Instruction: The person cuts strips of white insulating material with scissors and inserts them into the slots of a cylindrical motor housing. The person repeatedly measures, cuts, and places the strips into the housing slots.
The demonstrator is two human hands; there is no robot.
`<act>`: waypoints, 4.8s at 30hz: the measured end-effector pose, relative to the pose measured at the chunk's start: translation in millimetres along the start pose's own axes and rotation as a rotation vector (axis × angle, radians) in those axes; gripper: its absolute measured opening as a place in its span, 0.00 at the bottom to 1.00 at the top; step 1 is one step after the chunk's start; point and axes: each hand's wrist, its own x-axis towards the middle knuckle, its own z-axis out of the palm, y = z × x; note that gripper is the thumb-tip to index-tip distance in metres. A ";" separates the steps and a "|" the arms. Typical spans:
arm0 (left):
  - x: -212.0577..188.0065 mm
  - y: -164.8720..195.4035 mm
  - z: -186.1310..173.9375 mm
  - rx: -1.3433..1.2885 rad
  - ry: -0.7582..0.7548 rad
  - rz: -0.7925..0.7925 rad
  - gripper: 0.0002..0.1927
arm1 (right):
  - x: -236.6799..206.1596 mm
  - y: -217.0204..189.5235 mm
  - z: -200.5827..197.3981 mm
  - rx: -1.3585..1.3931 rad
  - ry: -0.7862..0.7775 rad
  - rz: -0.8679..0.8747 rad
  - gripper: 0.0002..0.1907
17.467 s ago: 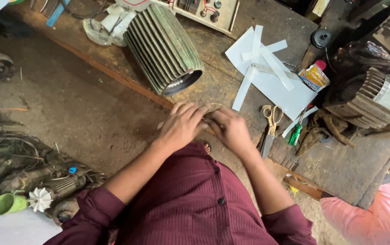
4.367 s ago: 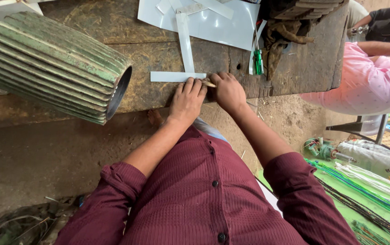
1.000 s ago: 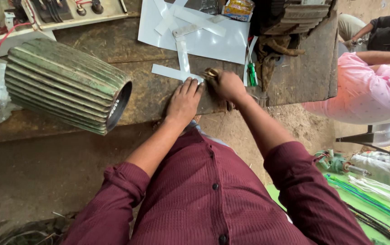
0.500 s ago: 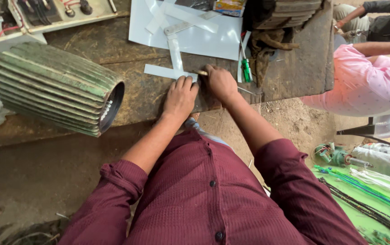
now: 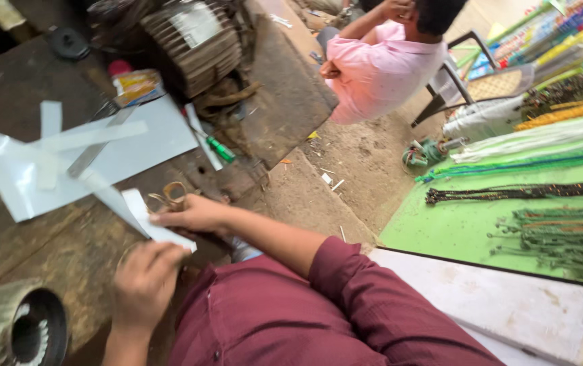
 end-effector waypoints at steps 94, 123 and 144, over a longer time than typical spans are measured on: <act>-82.7 -18.4 -63.3 -0.453 0.157 -0.731 0.05 | -87.8 -1.9 116.3 -1.098 0.347 -1.191 0.21; -142.3 -146.4 -131.8 0.469 0.691 -1.058 0.23 | -23.6 16.6 61.8 -0.687 -0.050 -0.801 0.17; -147.1 -158.8 -139.0 0.751 0.709 -1.029 0.24 | 101.4 30.0 192.9 -0.800 -0.102 -1.071 0.09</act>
